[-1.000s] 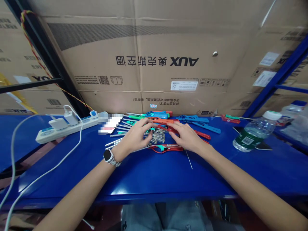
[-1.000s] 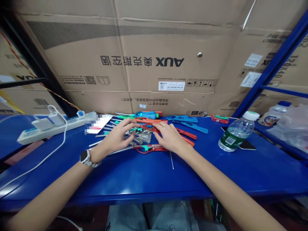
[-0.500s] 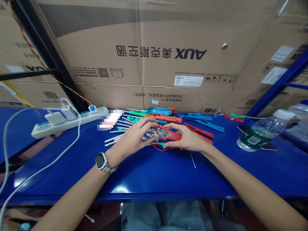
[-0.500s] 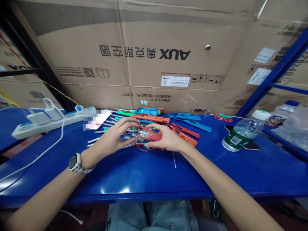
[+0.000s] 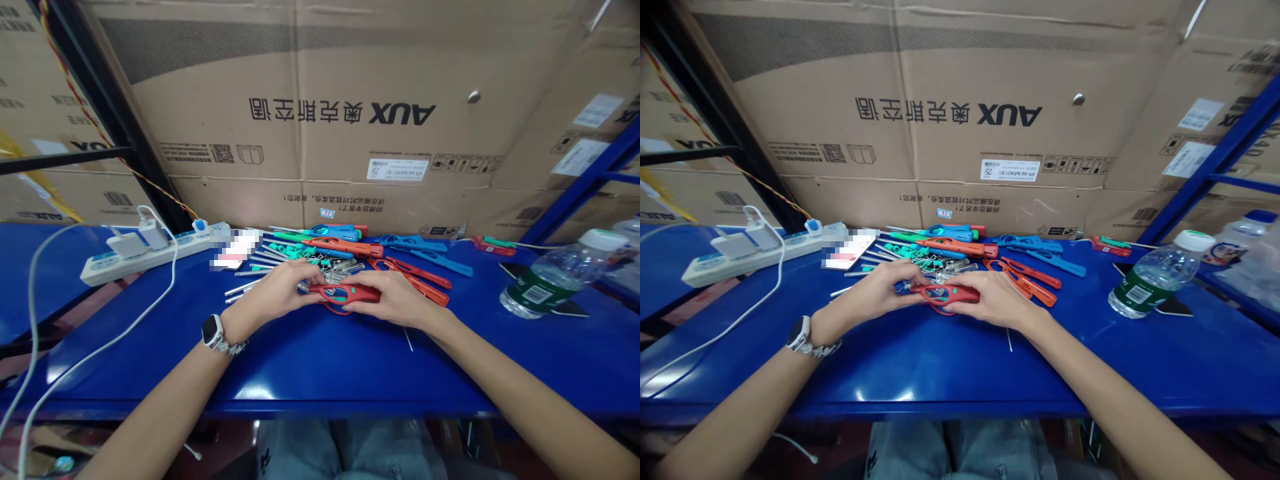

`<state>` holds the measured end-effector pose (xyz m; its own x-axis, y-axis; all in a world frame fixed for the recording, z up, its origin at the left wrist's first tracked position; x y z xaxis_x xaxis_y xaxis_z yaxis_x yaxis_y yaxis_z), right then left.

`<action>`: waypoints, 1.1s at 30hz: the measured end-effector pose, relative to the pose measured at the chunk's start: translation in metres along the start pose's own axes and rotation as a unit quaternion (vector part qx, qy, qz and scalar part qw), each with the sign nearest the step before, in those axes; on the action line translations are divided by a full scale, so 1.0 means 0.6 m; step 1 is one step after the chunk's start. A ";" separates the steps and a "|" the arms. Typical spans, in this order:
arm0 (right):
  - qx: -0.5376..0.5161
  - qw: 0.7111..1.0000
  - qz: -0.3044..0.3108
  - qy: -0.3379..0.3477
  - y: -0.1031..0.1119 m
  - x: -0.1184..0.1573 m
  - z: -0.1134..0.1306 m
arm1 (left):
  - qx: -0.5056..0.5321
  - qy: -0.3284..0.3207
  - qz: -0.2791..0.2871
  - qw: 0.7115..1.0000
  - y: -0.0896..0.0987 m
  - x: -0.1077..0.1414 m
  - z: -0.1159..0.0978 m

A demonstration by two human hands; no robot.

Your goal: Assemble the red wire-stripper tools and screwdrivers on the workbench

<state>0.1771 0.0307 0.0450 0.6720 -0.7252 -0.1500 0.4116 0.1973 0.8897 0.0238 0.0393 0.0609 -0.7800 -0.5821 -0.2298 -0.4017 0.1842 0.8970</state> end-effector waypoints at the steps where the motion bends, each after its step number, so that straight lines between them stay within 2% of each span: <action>1: -0.015 1.000 0.004 0.003 -0.002 -0.001 -0.001 | 0.006 0.009 0.008 1.000 -0.001 0.000 0.002; 5: -0.085 0.996 0.033 0.004 -0.011 -0.006 -0.004 | 0.021 0.030 0.027 0.999 -0.004 -0.002 0.006; 8: -0.097 0.994 0.042 0.001 -0.014 -0.007 -0.008 | 0.026 0.051 0.046 0.997 -0.011 -0.003 0.011; 13: -0.037 0.999 0.035 0.017 -0.011 -0.003 -0.014 | 0.042 0.092 0.071 0.992 -0.018 0.001 0.023; 19: 0.019 0.997 0.078 -0.008 -0.024 -0.001 -0.021 | 0.014 0.146 0.107 0.983 -0.024 0.013 0.044; 28: 0.003 0.997 0.074 -0.027 -0.025 -0.004 -0.021 | 0.027 0.143 0.144 0.979 -0.038 0.018 0.051; 33: -0.026 0.998 0.059 -0.014 -0.035 -0.007 -0.018 | 0.027 0.130 0.139 0.981 -0.038 0.014 0.046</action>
<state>0.1722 0.0366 0.0225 0.7004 -0.7130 -0.0328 0.3629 0.3162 0.8765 0.0130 0.0518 0.0281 -0.7168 -0.6849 0.1305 -0.2220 0.4016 0.8885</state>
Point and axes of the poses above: each hand's wrist, its own x-axis away from the middle knuckle, its own y-axis out of the back of the hand, z = x × y, the point moved 9 cm from there along -x, towards the middle knuckle, and after that the axes turned 11 degrees about z, right-handed, at the moved point
